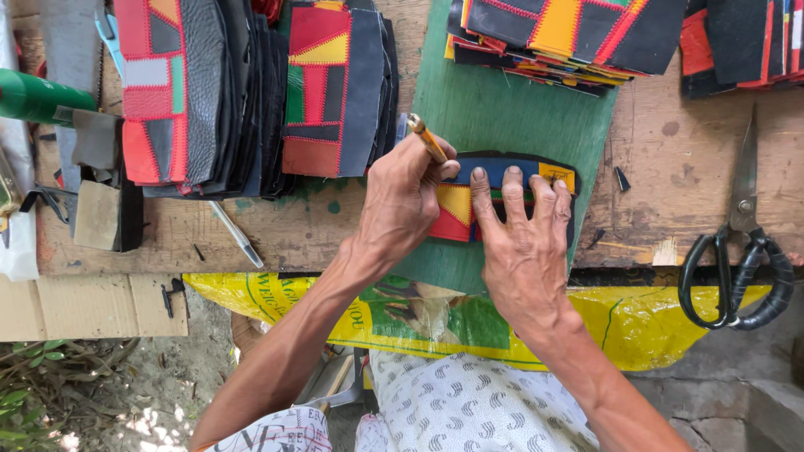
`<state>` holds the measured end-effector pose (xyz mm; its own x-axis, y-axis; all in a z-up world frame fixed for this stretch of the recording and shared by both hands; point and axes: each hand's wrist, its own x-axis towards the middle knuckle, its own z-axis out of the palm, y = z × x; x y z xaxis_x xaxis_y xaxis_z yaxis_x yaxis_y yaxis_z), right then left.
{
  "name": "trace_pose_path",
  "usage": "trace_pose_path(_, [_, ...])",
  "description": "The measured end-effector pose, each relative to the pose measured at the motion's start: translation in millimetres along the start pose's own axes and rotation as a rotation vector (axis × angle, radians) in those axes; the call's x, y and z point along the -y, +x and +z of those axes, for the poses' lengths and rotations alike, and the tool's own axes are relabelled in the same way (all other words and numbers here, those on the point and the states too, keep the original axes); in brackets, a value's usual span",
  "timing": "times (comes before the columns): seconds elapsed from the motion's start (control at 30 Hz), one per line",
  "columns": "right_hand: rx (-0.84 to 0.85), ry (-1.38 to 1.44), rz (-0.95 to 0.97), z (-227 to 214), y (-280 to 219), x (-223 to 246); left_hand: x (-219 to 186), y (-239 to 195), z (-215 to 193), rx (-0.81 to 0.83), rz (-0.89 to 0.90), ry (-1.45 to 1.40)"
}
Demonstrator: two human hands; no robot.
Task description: The person marks colorful patterned fabric pieces with a pencil and a blue plastic template, then stacks the marked pieces on a wooden workbench. The person repeats this process for multiple fabric pieces.
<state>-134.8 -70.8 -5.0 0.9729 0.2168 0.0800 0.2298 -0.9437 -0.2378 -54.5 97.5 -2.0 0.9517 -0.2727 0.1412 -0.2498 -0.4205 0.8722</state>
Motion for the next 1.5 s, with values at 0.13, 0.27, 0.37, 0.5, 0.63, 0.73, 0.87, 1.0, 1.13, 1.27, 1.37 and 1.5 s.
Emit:
trace_pose_path(0.13, [0.006, -0.006, 0.000, 1, 1, 0, 0, 0, 2, 0.007, 0.095, 0.061])
trace_pose_path(0.27, [0.012, -0.005, -0.008, -5, 0, 3, -1, -2, 6, 0.065, 0.161, 0.146])
trace_pose_path(0.37, [-0.002, -0.008, -0.017, -8, 6, 2, -3, 1, 6, 0.053, 0.178, 0.137])
trace_pose_path(0.5, [0.011, -0.017, -0.011, -5, 0, 3, -13, 3, 0, 0.092, 0.252, 0.243])
trace_pose_path(0.63, [-0.027, -0.042, -0.021, 5, 2, 3, -31, 27, -11, 0.152, 0.164, 0.135])
trace_pose_path(0.73, [0.021, -0.073, 0.014, 22, -7, 10, -40, 34, 5, 0.115, 0.172, -0.034])
trace_pose_path(0.87, [0.080, -0.088, 0.054, 40, 3, 8, -45, 53, 40, 0.240, 0.176, -0.069])
trace_pose_path(1.0, [0.219, -0.091, 0.042, 44, -7, 11, -34, 54, 53, 0.299, 0.213, 0.004])
trace_pose_path(1.13, [0.146, -0.137, 0.021, 38, -4, 9, -28, 60, 56, 0.390, 0.129, -0.105])
trace_pose_path(1.27, [0.146, -0.112, 0.000, 34, -3, 10, -27, 61, 62, 0.421, 0.082, -0.123])
trace_pose_path(1.37, [0.132, -0.112, -0.018, 36, -6, 8, -27, 61, 64, 0.422, 0.143, -0.095])
trace_pose_path(1.5, [0.175, -0.128, -0.014, 48, -13, 7, -28, 59, 63, 0.428, 0.201, -0.074])
